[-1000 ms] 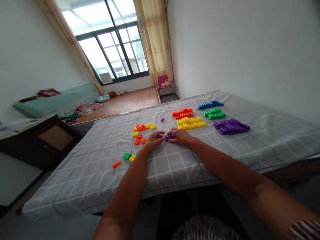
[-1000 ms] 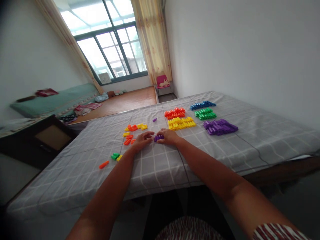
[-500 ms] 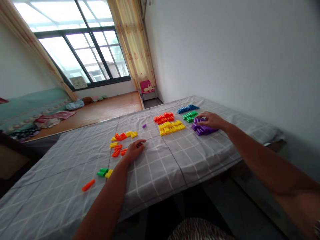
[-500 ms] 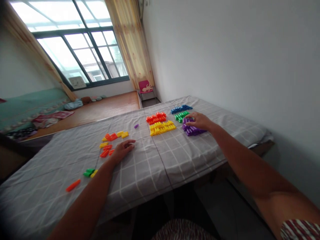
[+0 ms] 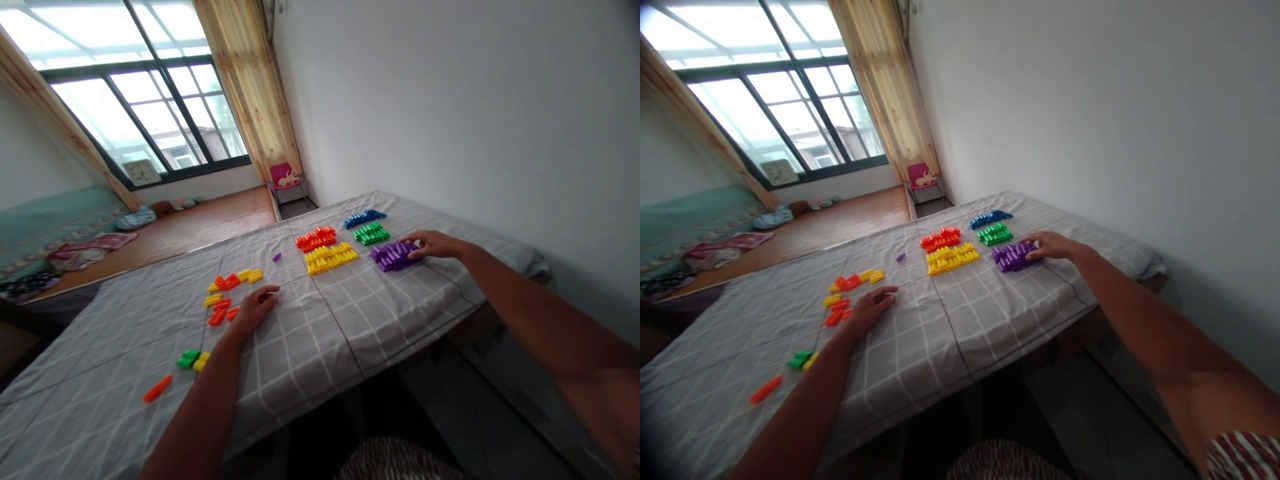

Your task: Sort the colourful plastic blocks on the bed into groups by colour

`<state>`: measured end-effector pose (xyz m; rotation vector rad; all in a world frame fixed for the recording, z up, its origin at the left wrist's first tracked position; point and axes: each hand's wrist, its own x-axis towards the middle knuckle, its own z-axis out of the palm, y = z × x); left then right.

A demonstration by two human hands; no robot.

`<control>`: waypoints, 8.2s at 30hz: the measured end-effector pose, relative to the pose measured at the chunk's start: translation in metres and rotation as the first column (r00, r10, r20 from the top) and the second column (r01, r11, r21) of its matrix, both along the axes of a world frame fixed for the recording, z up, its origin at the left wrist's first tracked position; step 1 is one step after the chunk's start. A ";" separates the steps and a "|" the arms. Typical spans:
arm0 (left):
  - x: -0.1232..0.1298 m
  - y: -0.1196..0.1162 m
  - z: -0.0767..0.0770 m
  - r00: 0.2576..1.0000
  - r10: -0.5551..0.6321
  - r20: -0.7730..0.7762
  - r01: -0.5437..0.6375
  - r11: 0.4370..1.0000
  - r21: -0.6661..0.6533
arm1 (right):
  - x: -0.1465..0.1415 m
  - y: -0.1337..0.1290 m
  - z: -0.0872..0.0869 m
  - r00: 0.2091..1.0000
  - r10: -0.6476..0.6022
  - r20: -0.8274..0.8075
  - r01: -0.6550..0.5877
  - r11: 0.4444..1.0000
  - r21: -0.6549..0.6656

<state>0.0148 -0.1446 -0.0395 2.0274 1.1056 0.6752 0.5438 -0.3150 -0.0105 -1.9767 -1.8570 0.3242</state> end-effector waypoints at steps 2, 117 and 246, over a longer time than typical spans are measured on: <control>0.000 -0.001 0.001 1.000 0.002 0.001 -0.002 1.000 -0.002 | 0.007 -0.001 0.001 1.000 -0.025 -0.011 0.025 1.000 0.001; 0.041 0.010 -0.005 0.974 -0.025 0.224 0.064 0.983 -0.169 | -0.010 0.092 0.033 0.996 -0.014 0.085 0.039 0.951 -0.308; 0.026 -0.022 0.028 0.988 -0.090 -0.128 0.138 0.888 0.439 | -0.297 0.114 -0.020 0.800 0.416 -0.433 -0.265 0.892 0.367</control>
